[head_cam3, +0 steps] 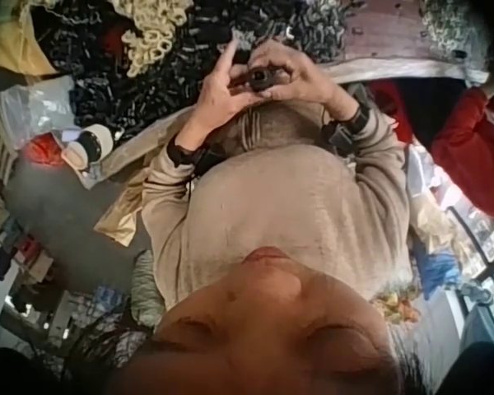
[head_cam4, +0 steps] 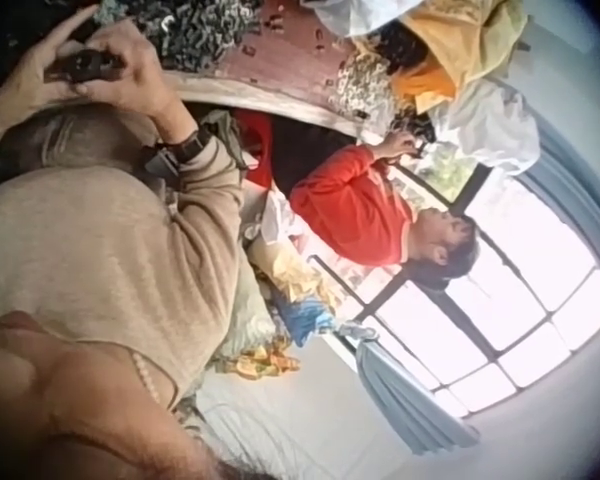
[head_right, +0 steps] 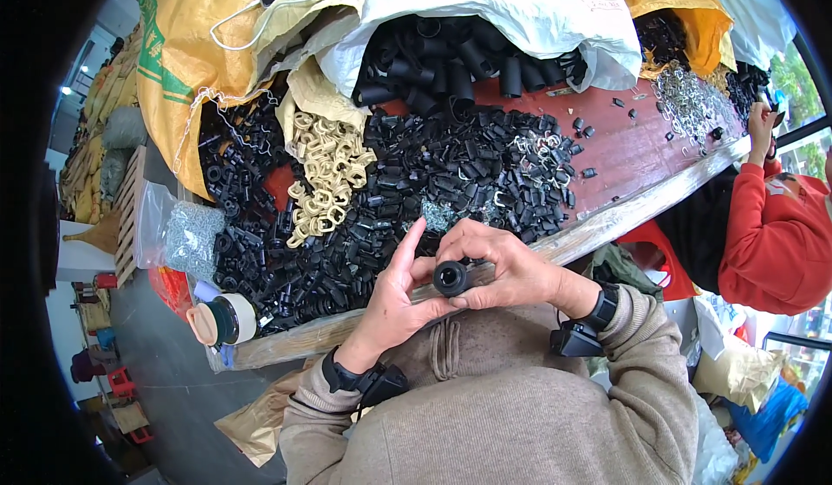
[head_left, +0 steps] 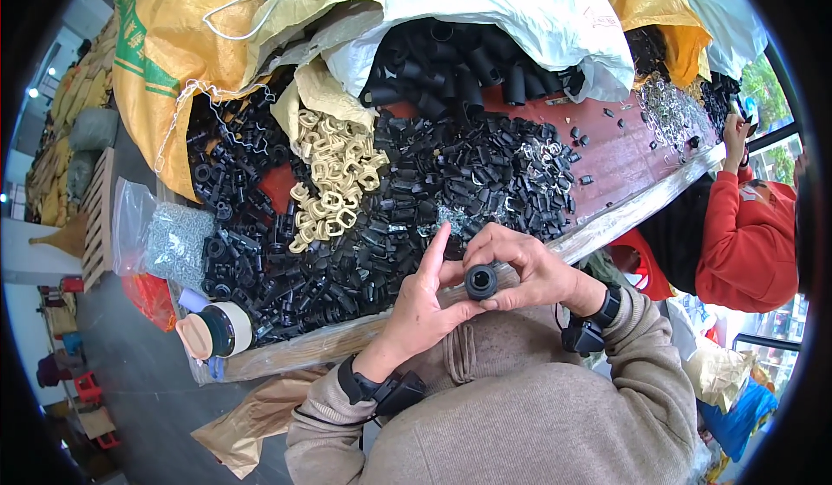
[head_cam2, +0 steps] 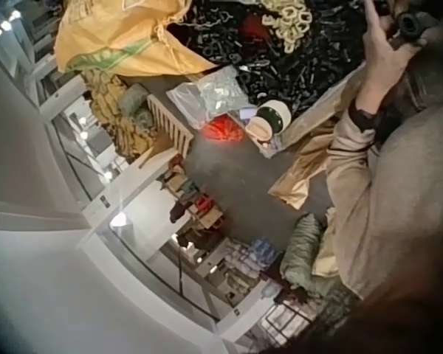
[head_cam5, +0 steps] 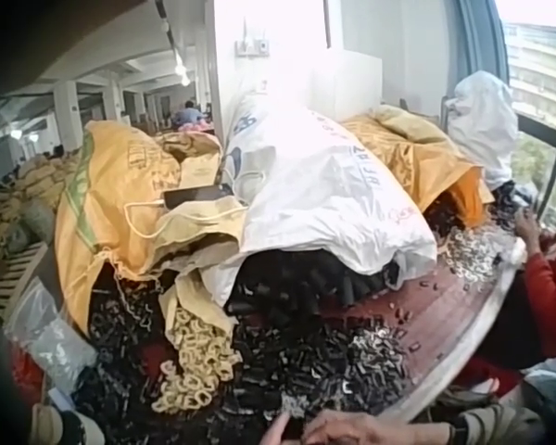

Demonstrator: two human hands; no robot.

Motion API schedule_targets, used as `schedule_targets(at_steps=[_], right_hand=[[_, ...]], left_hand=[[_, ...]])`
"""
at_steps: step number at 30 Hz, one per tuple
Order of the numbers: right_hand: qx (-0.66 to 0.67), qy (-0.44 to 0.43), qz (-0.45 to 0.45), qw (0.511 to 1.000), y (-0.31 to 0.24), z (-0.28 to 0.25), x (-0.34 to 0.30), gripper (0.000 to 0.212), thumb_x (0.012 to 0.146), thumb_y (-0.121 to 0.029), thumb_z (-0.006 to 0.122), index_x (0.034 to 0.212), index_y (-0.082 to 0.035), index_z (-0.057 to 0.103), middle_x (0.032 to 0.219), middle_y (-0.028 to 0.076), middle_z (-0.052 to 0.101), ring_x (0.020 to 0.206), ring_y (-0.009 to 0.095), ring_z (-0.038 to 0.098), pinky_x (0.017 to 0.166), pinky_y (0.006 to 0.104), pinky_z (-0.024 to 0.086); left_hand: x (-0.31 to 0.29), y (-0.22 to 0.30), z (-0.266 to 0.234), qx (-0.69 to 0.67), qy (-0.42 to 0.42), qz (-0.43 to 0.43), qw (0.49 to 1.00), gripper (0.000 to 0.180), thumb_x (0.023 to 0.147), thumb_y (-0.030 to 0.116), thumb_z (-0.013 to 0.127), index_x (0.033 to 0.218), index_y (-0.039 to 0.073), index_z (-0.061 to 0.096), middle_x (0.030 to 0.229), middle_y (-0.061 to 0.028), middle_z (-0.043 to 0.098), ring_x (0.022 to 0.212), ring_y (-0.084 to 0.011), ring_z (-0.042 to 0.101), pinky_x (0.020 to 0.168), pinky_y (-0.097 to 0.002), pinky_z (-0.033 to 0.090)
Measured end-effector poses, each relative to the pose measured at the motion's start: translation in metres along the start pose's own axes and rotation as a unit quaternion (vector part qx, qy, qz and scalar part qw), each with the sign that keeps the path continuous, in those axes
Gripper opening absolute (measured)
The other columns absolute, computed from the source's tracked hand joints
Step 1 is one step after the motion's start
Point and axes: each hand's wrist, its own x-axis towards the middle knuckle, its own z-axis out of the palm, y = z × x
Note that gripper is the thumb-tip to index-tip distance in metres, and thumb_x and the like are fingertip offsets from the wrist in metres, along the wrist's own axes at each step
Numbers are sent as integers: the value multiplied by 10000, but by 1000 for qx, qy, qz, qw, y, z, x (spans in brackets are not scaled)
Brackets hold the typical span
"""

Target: The person picks up a black plastic component and a small beige clip from the table by hand. They press the beige clip into the side of the black component and then set the assembled piece back onto the table.

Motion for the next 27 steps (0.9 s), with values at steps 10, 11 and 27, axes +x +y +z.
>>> schedule_targets(at_steps=[10, 11, 27], right_hand=[[-11, -4, -5, 1000, 0, -2, -5, 347, 653, -246, 728, 883, -23, 593, 916, 86, 561, 862, 211, 519, 757, 331, 401], [-7, -7, -10, 1000, -3, -5, -7, 347, 653, -246, 728, 883, -23, 593, 916, 86, 561, 862, 211, 519, 757, 331, 401], [-351, -126, 451, 811, 56, -84, -255, 420, 578, -207, 728, 929, -12, 604, 745, 113, 570, 684, 214, 568, 595, 292, 460]], left_hand=[[-1, 7, 4, -8, -9, -14, 1000, 861, 712, 111, 688, 1339, 11, 108, 989, -104, 580, 921, -140, 543, 849, -291, 397], [-1, 9, 6, 9, -16, -8, 1000, 830, 716, 111, 681, 1335, 11, 137, 993, -103, 582, 920, -140, 545, 849, -291, 400], [-10, 11, -130, 597, 343, 84, 721, 341, 733, 132, 584, 1047, 15, 525, 912, -138, 582, 828, -315, 552, 710, -368, 462]])
